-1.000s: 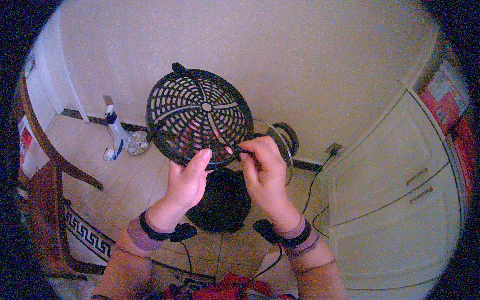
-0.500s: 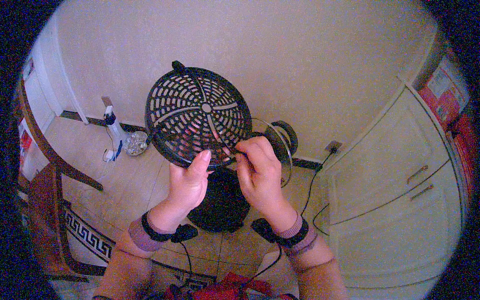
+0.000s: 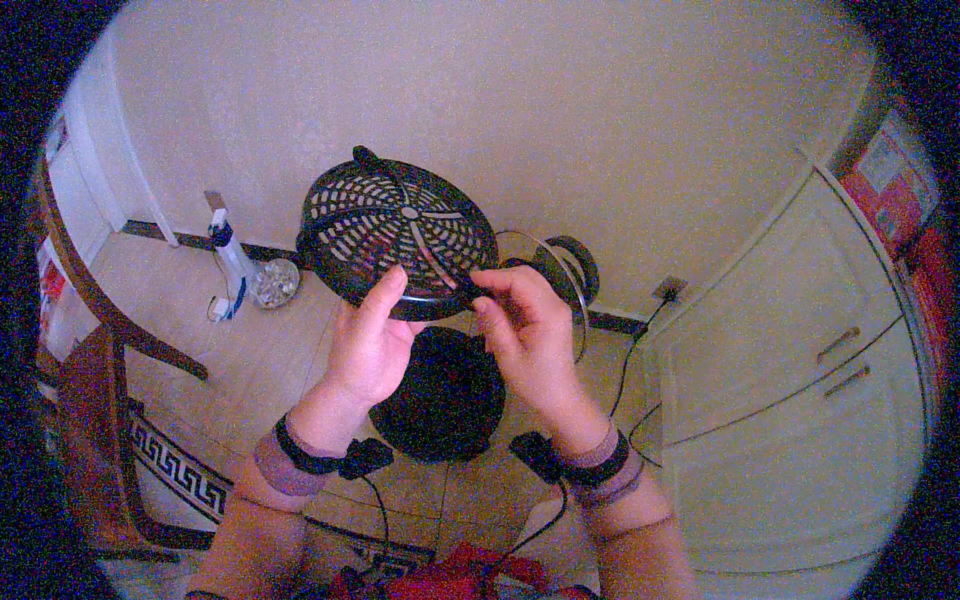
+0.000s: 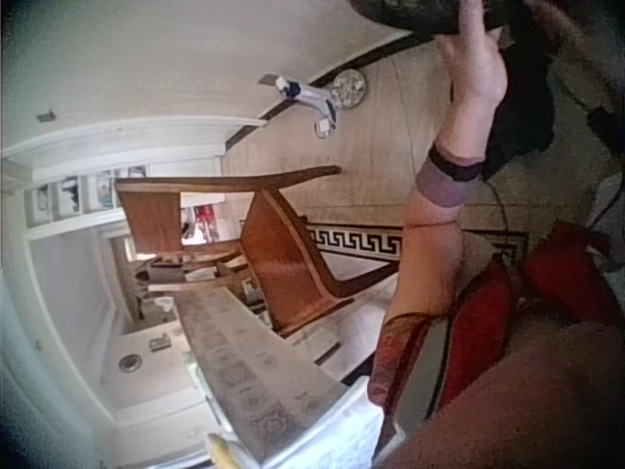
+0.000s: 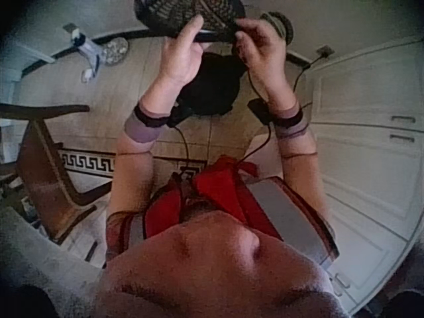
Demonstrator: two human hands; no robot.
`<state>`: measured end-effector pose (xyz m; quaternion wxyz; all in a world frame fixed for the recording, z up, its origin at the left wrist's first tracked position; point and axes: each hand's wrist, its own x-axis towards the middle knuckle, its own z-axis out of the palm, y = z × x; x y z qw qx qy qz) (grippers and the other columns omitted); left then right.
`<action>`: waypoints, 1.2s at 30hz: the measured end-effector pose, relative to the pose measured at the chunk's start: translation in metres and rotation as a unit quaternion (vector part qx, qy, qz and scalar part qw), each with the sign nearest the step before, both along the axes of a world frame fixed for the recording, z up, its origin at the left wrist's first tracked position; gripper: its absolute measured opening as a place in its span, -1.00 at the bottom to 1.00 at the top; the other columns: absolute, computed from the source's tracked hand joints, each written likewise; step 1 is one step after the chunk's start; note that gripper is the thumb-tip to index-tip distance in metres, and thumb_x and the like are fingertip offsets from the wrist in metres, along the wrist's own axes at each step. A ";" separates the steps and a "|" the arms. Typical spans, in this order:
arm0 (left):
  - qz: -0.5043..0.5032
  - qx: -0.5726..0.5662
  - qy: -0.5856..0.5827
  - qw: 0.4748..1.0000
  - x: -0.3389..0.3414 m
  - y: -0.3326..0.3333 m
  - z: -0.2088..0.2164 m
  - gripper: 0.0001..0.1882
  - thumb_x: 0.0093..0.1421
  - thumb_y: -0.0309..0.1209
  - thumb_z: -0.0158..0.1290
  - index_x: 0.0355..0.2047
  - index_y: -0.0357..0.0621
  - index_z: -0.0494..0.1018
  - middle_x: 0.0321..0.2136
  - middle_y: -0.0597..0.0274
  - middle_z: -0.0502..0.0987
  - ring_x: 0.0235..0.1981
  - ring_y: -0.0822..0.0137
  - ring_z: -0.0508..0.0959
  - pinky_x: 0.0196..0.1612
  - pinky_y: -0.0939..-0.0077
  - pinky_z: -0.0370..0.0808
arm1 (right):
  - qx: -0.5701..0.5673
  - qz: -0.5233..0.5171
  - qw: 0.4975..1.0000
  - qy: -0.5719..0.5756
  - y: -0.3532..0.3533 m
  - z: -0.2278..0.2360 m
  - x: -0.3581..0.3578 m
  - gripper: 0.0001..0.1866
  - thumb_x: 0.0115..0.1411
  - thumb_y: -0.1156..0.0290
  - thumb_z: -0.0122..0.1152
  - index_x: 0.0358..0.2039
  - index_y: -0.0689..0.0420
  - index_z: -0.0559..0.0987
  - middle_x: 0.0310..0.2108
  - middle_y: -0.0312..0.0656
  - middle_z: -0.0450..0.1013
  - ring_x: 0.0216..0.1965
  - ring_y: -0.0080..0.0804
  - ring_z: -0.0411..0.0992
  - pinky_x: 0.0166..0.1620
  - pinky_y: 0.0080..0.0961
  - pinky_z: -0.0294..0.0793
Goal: The person plugs a black appliance into a wall outlet and then attaches small rubber components to the edges of a circular black plastic grate.
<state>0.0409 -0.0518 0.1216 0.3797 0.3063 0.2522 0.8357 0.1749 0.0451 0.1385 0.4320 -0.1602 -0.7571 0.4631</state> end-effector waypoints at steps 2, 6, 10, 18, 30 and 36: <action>0.001 -0.009 -0.012 1.000 0.001 -0.001 0.001 -0.68 0.28 -0.37 -0.04 0.04 -0.08 0.33 -0.06 0.18 0.50 -0.03 0.19 0.51 0.06 0.07 0.44 | 0.013 0.019 0.999 -0.022 0.006 -0.001 0.003 -0.78 0.16 0.65 0.11 -0.16 0.23 0.53 -0.39 -0.30 0.36 -0.50 -0.62 0.37 -0.47 -0.68 0.40; -0.009 -0.007 -0.024 1.000 -0.001 -0.002 0.001 -0.67 0.29 -0.35 -0.04 0.05 -0.09 0.33 -0.05 0.17 0.50 -0.02 0.18 0.51 0.06 0.05 0.44 | -0.016 0.063 0.998 -0.004 0.007 0.000 0.003 -0.74 0.14 0.70 0.09 -0.14 0.24 0.53 -0.30 -0.26 0.33 -0.54 -0.63 0.38 -0.52 -0.70 0.42; -0.036 -0.001 -0.060 0.998 -0.004 -0.004 0.005 -0.71 0.29 -0.35 -0.01 -0.01 -0.12 0.33 -0.10 0.19 0.50 -0.07 0.24 0.52 0.01 0.17 0.47 | 0.004 0.075 0.997 -0.021 0.008 0.000 0.002 -0.68 0.15 0.75 0.05 -0.07 0.29 0.51 -0.19 -0.20 0.32 -0.48 -0.60 0.41 -0.44 -0.70 0.51; -0.043 0.008 -0.050 0.998 -0.002 -0.007 0.015 -0.73 0.29 -0.33 0.00 -0.05 -0.14 0.34 -0.13 0.20 0.50 -0.11 0.28 0.54 -0.03 0.25 0.52 | 0.060 0.096 0.993 -0.042 0.014 0.003 0.007 -0.58 0.12 0.78 0.07 0.01 0.24 0.50 -0.24 -0.20 0.35 -0.40 -0.51 0.50 -0.33 -0.66 0.58; -0.075 -0.026 -0.086 0.993 -0.010 -0.007 0.011 -0.75 0.30 -0.29 0.00 -0.09 -0.15 0.41 -0.16 0.16 0.54 -0.13 0.26 0.57 -0.03 0.20 0.53 | 0.235 0.071 0.966 -0.087 0.014 0.011 0.014 -0.50 0.04 0.69 0.20 0.05 0.14 0.48 -0.35 -0.10 0.42 -0.37 -0.31 0.45 -0.31 -0.48 0.48; -0.098 -0.030 -0.086 0.991 -0.008 -0.008 0.015 -0.77 0.28 -0.28 0.02 -0.14 -0.13 0.42 -0.18 0.19 0.56 -0.15 0.27 0.58 -0.06 0.21 0.55 | 0.276 0.055 0.956 -0.083 0.015 0.014 0.013 -0.55 0.04 0.67 0.22 -0.01 0.18 0.52 -0.39 -0.10 0.42 -0.43 -0.32 0.42 -0.37 -0.49 0.43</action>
